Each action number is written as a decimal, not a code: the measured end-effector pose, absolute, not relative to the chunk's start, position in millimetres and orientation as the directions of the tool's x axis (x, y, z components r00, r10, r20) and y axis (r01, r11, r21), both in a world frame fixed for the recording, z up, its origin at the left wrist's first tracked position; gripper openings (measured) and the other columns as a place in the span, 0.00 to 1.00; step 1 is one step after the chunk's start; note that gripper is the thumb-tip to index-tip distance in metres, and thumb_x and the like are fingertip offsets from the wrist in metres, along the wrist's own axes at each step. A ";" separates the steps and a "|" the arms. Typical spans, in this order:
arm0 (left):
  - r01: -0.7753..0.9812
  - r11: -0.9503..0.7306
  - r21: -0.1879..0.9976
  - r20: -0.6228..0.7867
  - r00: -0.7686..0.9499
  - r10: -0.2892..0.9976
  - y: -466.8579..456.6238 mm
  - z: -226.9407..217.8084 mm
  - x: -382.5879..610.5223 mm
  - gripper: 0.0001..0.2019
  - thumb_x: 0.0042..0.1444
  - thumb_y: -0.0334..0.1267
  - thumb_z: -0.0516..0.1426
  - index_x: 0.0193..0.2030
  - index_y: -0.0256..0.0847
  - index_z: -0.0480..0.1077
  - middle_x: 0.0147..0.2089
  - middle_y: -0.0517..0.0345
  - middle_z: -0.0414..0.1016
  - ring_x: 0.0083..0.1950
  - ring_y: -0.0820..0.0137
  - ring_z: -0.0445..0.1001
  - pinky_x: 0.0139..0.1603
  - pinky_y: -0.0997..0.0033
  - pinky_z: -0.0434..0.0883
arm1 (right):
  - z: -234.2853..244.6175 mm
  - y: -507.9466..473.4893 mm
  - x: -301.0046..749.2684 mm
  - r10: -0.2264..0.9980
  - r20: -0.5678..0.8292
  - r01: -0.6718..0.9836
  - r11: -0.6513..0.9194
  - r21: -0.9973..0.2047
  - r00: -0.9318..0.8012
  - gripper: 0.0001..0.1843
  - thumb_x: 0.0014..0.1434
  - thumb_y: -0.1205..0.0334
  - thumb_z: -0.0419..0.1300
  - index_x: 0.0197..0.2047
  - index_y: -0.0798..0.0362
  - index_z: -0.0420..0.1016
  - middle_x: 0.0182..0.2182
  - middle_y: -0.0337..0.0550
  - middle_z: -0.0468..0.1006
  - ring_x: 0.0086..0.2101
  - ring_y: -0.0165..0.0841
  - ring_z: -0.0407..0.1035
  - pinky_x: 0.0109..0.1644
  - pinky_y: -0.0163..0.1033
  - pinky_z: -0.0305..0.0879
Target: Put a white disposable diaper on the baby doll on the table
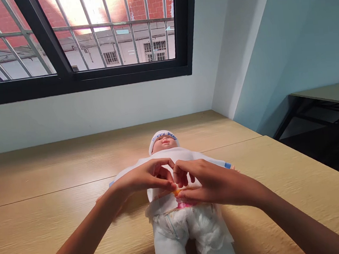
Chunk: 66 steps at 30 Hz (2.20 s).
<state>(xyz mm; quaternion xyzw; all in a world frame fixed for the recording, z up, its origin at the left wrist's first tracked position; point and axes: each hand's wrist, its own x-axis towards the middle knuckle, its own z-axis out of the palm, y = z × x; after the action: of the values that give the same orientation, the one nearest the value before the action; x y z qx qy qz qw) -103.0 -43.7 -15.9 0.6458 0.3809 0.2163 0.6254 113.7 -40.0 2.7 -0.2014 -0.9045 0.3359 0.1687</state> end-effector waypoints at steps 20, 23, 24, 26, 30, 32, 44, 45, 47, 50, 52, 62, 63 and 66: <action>0.116 0.166 0.979 -0.202 0.629 0.751 -44.4 -13.3 -101.2 0.11 0.49 0.30 0.64 0.38 0.36 0.68 0.30 0.60 0.73 0.35 0.74 0.72 0.39 0.75 0.67 | -0.5 -42.7 113.1 0.512 0.107 0.331 0.687 -0.647 -0.852 0.05 0.59 0.65 0.58 0.39 0.52 0.64 0.31 0.33 0.69 0.31 0.27 0.64 0.33 0.34 0.57; 0.122 0.171 0.978 -0.210 0.618 0.758 -44.3 -13.9 -101.8 0.12 0.48 0.30 0.65 0.38 0.36 0.68 0.28 0.61 0.73 0.33 0.75 0.71 0.35 0.77 0.65 | 2.0 -41.7 116.0 0.530 0.076 0.374 0.686 -0.624 -0.844 0.06 0.59 0.62 0.58 0.37 0.52 0.64 0.31 0.35 0.69 0.32 0.29 0.64 0.33 0.35 0.57; 0.120 0.168 0.978 -0.206 0.616 0.760 -44.2 -14.3 -102.2 0.12 0.48 0.30 0.65 0.38 0.36 0.68 0.28 0.62 0.73 0.32 0.76 0.70 0.35 0.77 0.65 | 2.3 -41.1 117.0 0.544 0.061 0.397 0.680 -0.616 -0.837 0.07 0.59 0.60 0.59 0.36 0.52 0.64 0.31 0.35 0.69 0.33 0.30 0.64 0.33 0.35 0.57; 0.115 0.166 0.979 -0.202 0.618 0.760 -44.1 -15.2 -103.0 0.12 0.47 0.30 0.65 0.37 0.36 0.68 0.28 0.62 0.73 0.32 0.76 0.70 0.35 0.76 0.64 | 2.1 -40.1 118.7 0.570 0.034 0.438 0.667 -0.603 -0.821 0.09 0.58 0.57 0.60 0.36 0.51 0.64 0.32 0.35 0.69 0.34 0.31 0.64 0.33 0.36 0.57; 0.111 0.168 0.979 -0.200 0.632 0.749 -44.7 -15.1 -103.1 0.11 0.47 0.31 0.65 0.37 0.36 0.68 0.29 0.62 0.72 0.33 0.75 0.70 0.36 0.76 0.64 | 0.9 -39.4 120.2 0.564 0.038 0.425 0.662 -0.617 -0.825 0.09 0.57 0.57 0.61 0.35 0.51 0.64 0.33 0.34 0.69 0.35 0.31 0.64 0.36 0.36 0.57; 0.113 0.163 0.980 -0.198 0.635 0.747 -45.2 -13.9 -102.4 0.10 0.47 0.31 0.65 0.36 0.36 0.68 0.29 0.62 0.71 0.34 0.75 0.70 0.36 0.76 0.64 | 1.0 -39.6 120.7 0.562 0.038 0.420 0.660 -0.623 -0.826 0.08 0.57 0.59 0.61 0.34 0.50 0.64 0.32 0.33 0.69 0.35 0.31 0.64 0.36 0.36 0.57; 0.205 0.028 0.978 -0.167 0.699 0.696 -39.4 -16.6 -106.1 0.06 0.53 0.36 0.63 0.35 0.36 0.78 0.34 0.57 0.77 0.36 0.74 0.71 0.39 0.76 0.65 | 9.3 -43.4 122.0 0.544 -0.015 0.429 0.644 -0.634 -0.839 0.06 0.55 0.68 0.59 0.33 0.52 0.64 0.31 0.33 0.70 0.33 0.29 0.63 0.33 0.33 0.55; 0.215 0.017 0.976 -0.167 0.701 0.693 -39.5 -16.4 -105.9 0.06 0.53 0.37 0.62 0.36 0.37 0.78 0.34 0.57 0.78 0.37 0.73 0.71 0.39 0.76 0.66 | 9.0 -43.5 121.7 0.541 -0.012 0.426 0.648 -0.631 -0.841 0.06 0.55 0.69 0.59 0.33 0.52 0.64 0.31 0.32 0.70 0.33 0.28 0.63 0.33 0.33 0.55; 0.240 -0.009 0.971 -0.168 0.705 0.689 -39.8 -15.8 -105.4 0.07 0.54 0.37 0.62 0.37 0.37 0.78 0.35 0.56 0.77 0.37 0.73 0.71 0.39 0.75 0.65 | 8.3 -43.5 121.3 0.538 -0.006 0.424 0.657 -0.623 -0.843 0.06 0.55 0.69 0.59 0.32 0.52 0.64 0.30 0.32 0.69 0.33 0.28 0.62 0.32 0.33 0.55; 0.271 -0.036 0.962 -0.175 0.711 0.681 -41.4 -14.6 -104.1 0.09 0.56 0.39 0.60 0.38 0.36 0.77 0.32 0.58 0.74 0.33 0.75 0.67 0.35 0.76 0.63 | 7.6 -44.0 121.1 0.532 0.011 0.417 0.675 -0.609 -0.847 0.06 0.56 0.68 0.59 0.32 0.52 0.64 0.29 0.33 0.69 0.32 0.28 0.62 0.32 0.32 0.55; 0.297 -0.054 0.953 -0.183 0.710 0.680 -43.6 -13.5 -102.5 0.10 0.56 0.41 0.60 0.39 0.36 0.76 0.30 0.59 0.71 0.31 0.76 0.64 0.32 0.77 0.60 | 7.8 -44.5 120.9 0.518 0.030 0.401 0.696 -0.596 -0.855 0.06 0.57 0.67 0.59 0.32 0.52 0.64 0.29 0.33 0.68 0.32 0.28 0.62 0.31 0.33 0.55; 0.494 -0.234 0.837 -0.194 0.670 0.717 -52.8 -4.9 -96.2 0.13 0.55 0.47 0.60 0.40 0.40 0.76 0.31 0.61 0.71 0.32 0.74 0.64 0.32 0.76 0.60 | 8.4 -45.1 120.6 0.501 0.052 0.388 0.729 -0.564 -0.864 0.09 0.58 0.65 0.59 0.30 0.52 0.61 0.28 0.34 0.68 0.30 0.28 0.62 0.30 0.34 0.54; 0.482 -0.238 0.843 -0.183 0.674 0.716 -53.3 -3.8 -95.4 0.13 0.55 0.46 0.61 0.40 0.41 0.76 0.33 0.60 0.73 0.34 0.73 0.66 0.34 0.76 0.61 | 8.9 -45.3 121.0 0.501 0.054 0.387 0.728 -0.565 -0.864 0.10 0.58 0.64 0.60 0.30 0.53 0.61 0.28 0.34 0.68 0.30 0.28 0.62 0.30 0.34 0.54; 0.436 -0.260 0.861 -0.141 0.696 0.704 -56.1 -1.5 -93.3 0.11 0.55 0.45 0.60 0.42 0.44 0.76 0.41 0.61 0.76 0.42 0.70 0.70 0.43 0.75 0.63 | 11.1 -45.4 122.4 0.486 0.073 0.361 0.733 -0.577 -0.871 0.11 0.59 0.61 0.60 0.30 0.53 0.61 0.29 0.35 0.68 0.30 0.28 0.61 0.31 0.34 0.54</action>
<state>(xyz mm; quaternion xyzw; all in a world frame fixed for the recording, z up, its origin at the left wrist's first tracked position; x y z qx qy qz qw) -93.3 -56.1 -1.5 0.7817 0.3647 0.1372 0.4870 122.4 -45.4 11.1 -0.2293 -0.9243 0.2847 0.1100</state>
